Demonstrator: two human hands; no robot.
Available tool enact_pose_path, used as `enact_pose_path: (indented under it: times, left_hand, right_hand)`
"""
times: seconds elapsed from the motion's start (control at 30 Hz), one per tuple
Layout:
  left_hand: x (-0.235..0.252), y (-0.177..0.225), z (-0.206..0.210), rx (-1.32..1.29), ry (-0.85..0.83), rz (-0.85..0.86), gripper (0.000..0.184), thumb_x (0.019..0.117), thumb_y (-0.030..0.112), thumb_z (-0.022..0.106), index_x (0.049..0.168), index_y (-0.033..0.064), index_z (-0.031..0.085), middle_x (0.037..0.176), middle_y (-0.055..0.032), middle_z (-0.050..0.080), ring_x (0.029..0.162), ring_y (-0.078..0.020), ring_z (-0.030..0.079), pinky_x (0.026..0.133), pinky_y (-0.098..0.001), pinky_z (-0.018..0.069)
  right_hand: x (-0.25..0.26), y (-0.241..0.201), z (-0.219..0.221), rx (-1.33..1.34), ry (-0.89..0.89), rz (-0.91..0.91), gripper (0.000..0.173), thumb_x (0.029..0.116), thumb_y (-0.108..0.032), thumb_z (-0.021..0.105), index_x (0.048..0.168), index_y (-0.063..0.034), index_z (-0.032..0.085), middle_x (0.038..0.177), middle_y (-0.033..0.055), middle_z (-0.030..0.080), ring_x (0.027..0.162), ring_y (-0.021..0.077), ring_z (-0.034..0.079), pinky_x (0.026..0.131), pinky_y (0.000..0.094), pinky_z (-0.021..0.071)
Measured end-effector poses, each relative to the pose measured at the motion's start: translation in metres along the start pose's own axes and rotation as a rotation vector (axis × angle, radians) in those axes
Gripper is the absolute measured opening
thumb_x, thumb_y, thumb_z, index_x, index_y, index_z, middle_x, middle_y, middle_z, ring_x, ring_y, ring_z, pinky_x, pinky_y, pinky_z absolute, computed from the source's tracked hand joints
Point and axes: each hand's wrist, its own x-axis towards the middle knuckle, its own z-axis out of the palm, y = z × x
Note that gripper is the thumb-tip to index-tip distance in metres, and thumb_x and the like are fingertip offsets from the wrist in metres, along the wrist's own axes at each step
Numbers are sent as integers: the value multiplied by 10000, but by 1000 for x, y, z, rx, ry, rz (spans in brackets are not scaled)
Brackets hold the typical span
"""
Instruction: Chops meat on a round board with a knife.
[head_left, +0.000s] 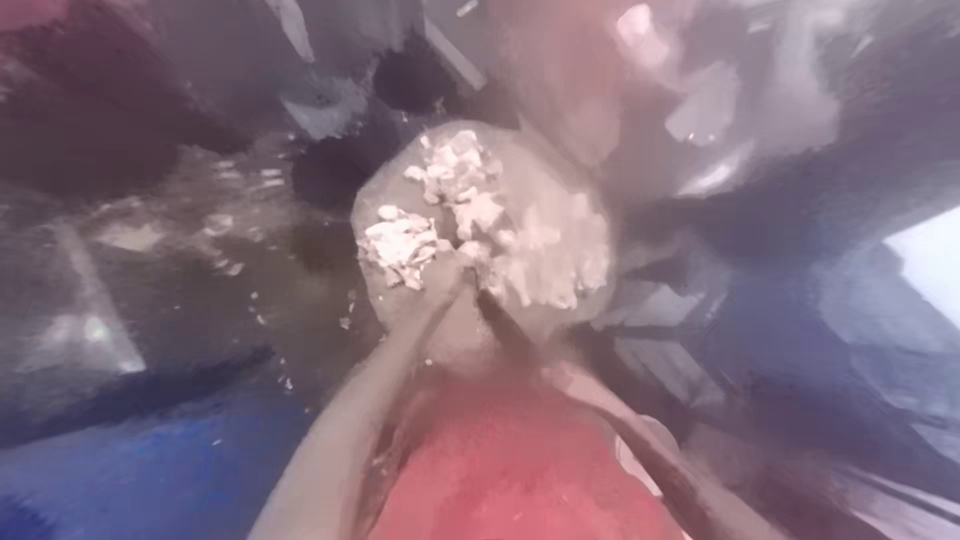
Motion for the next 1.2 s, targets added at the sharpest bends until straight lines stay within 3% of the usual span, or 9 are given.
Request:
enact_pose_path:
  times: [0.23,0.4,0.5,0.63,0.77,0.9,1.03,1.13,1.2]
  left_hand:
    - [-59,-14,-43,-261,-211,72,531,1095,402,435,1406,-19,523,1300,-278,615,1194,-420,621,1014,-610,481]
    - [-130,-73,30,-796,-427,-50,385,1120,332,393,1254,33,596,854,-51,621,655,-112,574,626,-300,530]
    - [-161,-91,74,-894,-501,-167,426,1126,358,355,1225,25,603,862,-31,606,660,-99,564,629,-284,524]
    - [-176,-88,85,-917,-438,-162,431,1125,343,352,1163,2,612,811,-39,589,646,-102,558,616,-287,518]
    - [-177,-84,82,-844,-472,-239,470,1121,418,339,1229,44,602,864,-58,603,670,-141,567,639,-330,522]
    - [-193,-104,85,-776,-331,-218,401,1111,363,396,1255,57,610,932,-78,677,723,-163,659,695,-363,584]
    - [-193,-116,104,-1113,-4,-219,318,1068,227,540,1283,-6,572,1015,-100,716,819,-163,715,764,-341,620]
    - [-191,-111,113,-1306,66,-244,273,1033,174,599,1217,-23,552,918,-102,720,733,-184,723,689,-344,631]
    - [-191,-109,112,-1243,51,-246,256,1038,186,600,1197,-10,560,907,-87,721,736,-168,720,698,-329,627]
  right_hand:
    - [-8,-1,20,101,209,93,564,1058,-489,493,1401,-46,556,1181,182,686,1078,281,677,978,499,536]
    - [-16,-45,14,-19,271,-64,555,1074,-483,427,1399,-52,558,1132,158,706,1021,258,698,952,483,554]
    - [-31,-105,5,186,300,-497,603,1092,-491,330,1313,17,569,868,38,622,710,85,589,680,283,550]
    - [-30,-149,20,167,299,-693,801,1031,-659,319,1237,55,618,974,59,693,877,19,643,825,238,566]
    - [37,-100,46,-220,16,-167,576,1101,-488,317,1436,-65,520,1227,188,670,1132,308,664,1010,524,517]
    - [17,-122,43,-336,7,-52,552,1105,-477,320,1426,-92,551,1280,168,665,1198,303,643,1053,515,492]
    - [-22,-166,27,-187,97,-387,563,1089,-501,315,1346,-76,579,1062,88,685,955,165,670,891,388,565]
    - [-28,-173,43,7,204,-791,794,1047,-649,281,1258,42,610,1061,102,693,975,70,658,901,277,567]
    - [-11,-145,62,-47,196,-723,763,1055,-617,312,1246,48,634,1068,127,715,988,107,683,906,306,577]
